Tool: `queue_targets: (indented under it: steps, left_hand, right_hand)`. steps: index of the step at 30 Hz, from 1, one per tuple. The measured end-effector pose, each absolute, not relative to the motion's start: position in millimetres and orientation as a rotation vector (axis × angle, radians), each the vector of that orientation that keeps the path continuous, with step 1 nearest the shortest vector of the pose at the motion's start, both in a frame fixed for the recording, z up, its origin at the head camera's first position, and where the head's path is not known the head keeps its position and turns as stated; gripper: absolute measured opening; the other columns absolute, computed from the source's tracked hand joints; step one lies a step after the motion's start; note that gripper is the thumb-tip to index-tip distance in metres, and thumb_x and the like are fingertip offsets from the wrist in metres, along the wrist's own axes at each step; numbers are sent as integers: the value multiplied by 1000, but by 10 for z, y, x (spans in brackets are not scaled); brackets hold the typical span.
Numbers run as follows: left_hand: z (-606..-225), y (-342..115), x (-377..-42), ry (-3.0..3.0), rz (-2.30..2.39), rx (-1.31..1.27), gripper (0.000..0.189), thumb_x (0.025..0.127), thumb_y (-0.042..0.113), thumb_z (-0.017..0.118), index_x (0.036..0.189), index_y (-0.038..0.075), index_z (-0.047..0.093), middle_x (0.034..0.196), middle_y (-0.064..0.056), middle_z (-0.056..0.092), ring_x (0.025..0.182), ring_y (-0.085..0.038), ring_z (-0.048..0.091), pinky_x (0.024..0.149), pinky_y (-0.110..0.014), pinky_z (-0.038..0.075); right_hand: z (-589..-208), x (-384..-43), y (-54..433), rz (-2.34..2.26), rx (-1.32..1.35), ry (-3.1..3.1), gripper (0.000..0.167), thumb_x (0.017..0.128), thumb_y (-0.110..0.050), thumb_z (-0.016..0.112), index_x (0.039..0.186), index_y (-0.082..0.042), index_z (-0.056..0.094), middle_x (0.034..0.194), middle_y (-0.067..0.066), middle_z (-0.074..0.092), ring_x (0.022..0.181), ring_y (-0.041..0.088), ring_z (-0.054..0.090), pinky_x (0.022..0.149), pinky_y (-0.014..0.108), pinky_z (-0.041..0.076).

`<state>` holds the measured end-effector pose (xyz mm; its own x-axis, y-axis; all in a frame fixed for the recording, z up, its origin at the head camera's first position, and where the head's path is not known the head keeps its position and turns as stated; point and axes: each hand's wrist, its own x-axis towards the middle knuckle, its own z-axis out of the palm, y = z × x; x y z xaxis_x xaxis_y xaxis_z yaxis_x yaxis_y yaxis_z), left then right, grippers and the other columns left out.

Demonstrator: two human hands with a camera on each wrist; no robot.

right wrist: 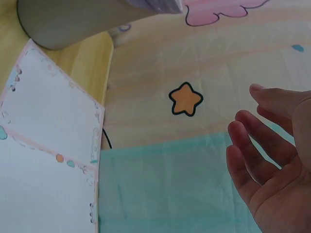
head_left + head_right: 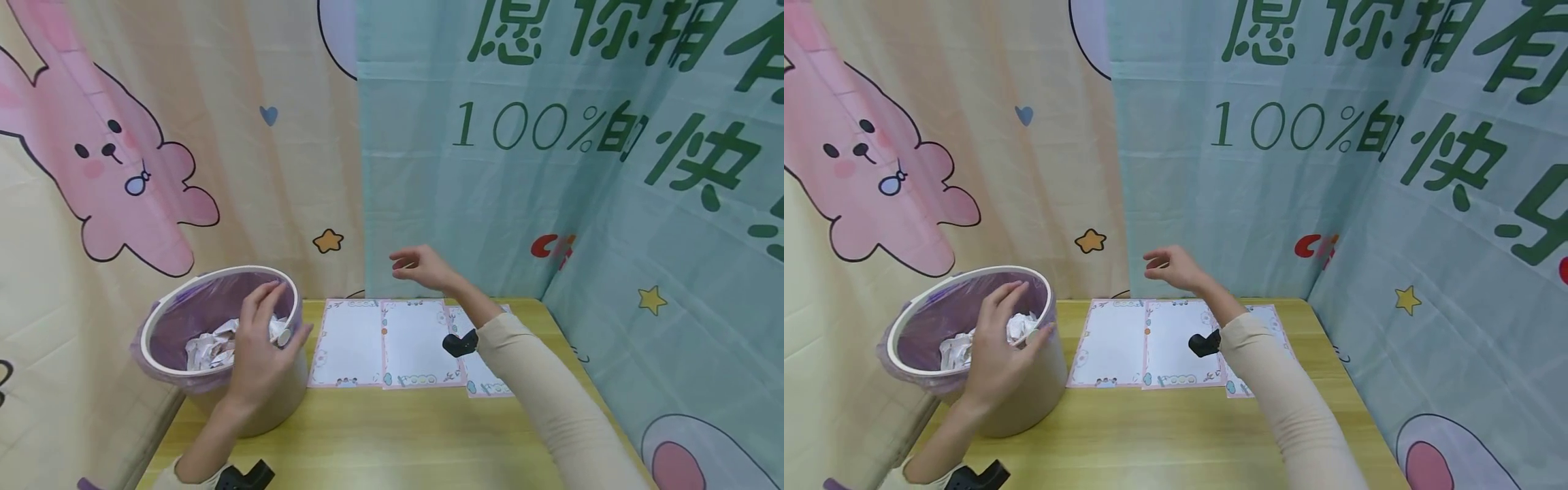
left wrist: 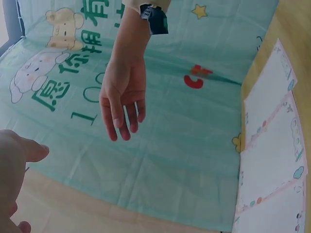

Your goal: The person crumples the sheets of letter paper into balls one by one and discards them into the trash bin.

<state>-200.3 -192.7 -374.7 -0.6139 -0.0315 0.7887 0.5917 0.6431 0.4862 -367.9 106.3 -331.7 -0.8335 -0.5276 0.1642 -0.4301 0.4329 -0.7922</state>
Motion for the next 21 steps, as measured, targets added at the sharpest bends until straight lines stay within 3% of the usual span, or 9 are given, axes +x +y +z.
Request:
queue_targets:
  steps: [9, 21]
  left_hand:
    - [-4090, -1387, -2204, -2155, -1131, -536, 73, 81, 10, 89, 144, -2, 54, 145, -18, 49, 135, -37, 47, 110, -56, 39]
    - [-4518, -768, -2451, -2260, -1239, -692, 70, 83, 12, 89, 143, -3, 56, 144, -17, 51, 134, -35, 49, 108, -55, 44]
  right_hand:
    - [-3480, -3735, 1499, -1356, -819, 2611, 41, 100, -6, 68, 139, 5, 60, 125, 18, 67, 113, 32, 65, 94, 41, 56]
    - [-3737, -3788, 2140, -1362, -570, 2656, 48, 101, -7, 67, 147, 3, 53, 136, 24, 60, 126, 40, 56, 105, 51, 49]
